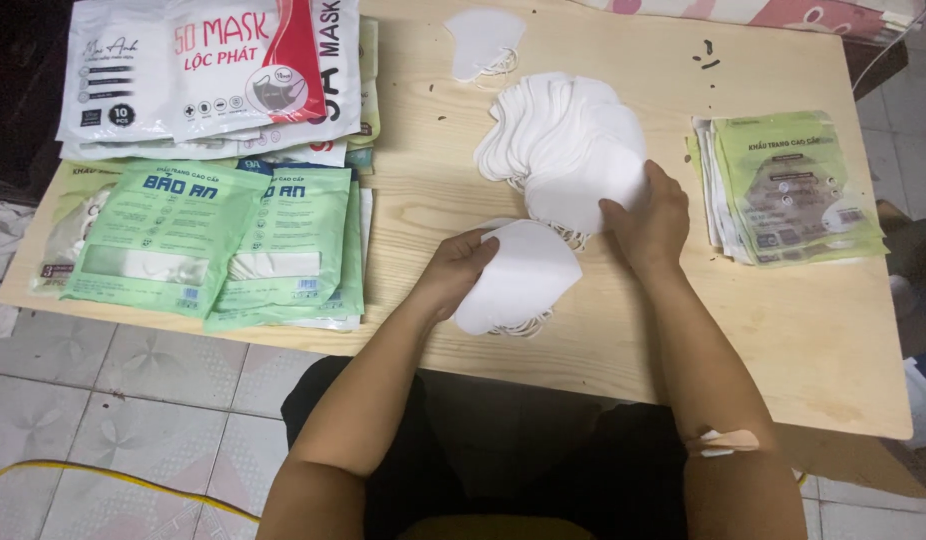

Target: Sorting and packaging individual face masks into plastic bags at a manual workstation

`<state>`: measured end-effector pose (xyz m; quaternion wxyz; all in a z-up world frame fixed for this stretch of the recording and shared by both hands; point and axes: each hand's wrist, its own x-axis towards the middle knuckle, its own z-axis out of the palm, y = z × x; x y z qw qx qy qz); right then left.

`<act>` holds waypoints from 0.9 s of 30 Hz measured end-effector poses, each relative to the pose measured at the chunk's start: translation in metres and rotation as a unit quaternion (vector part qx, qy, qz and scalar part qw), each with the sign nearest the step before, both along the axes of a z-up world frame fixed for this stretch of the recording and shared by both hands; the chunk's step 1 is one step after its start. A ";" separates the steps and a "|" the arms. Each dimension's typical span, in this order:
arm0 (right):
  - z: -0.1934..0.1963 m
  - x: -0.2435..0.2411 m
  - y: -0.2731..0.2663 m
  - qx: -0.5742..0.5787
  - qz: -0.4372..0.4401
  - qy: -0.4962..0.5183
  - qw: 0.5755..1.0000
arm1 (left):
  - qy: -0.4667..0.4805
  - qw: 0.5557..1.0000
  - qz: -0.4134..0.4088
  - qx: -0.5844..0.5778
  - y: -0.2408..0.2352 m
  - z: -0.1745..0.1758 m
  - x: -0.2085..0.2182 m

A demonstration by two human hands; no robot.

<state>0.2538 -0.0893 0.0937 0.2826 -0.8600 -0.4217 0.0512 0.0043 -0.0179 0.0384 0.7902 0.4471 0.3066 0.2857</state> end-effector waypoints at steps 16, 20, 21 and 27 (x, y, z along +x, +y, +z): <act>-0.038 0.073 -0.012 0.358 0.140 0.107 0.917 | 0.042 0.999 0.008 0.007 0.006 -0.018 0.001; -0.022 0.048 -0.024 0.310 0.121 0.325 0.885 | 0.034 0.999 0.023 0.001 0.005 -0.025 0.004; -0.010 0.032 -0.028 0.261 0.118 0.396 0.873 | 0.028 0.999 0.028 -0.001 0.006 -0.029 0.005; -0.038 0.004 -0.015 0.096 0.195 0.366 0.905 | -0.010 0.998 0.016 -0.059 0.002 -0.016 0.001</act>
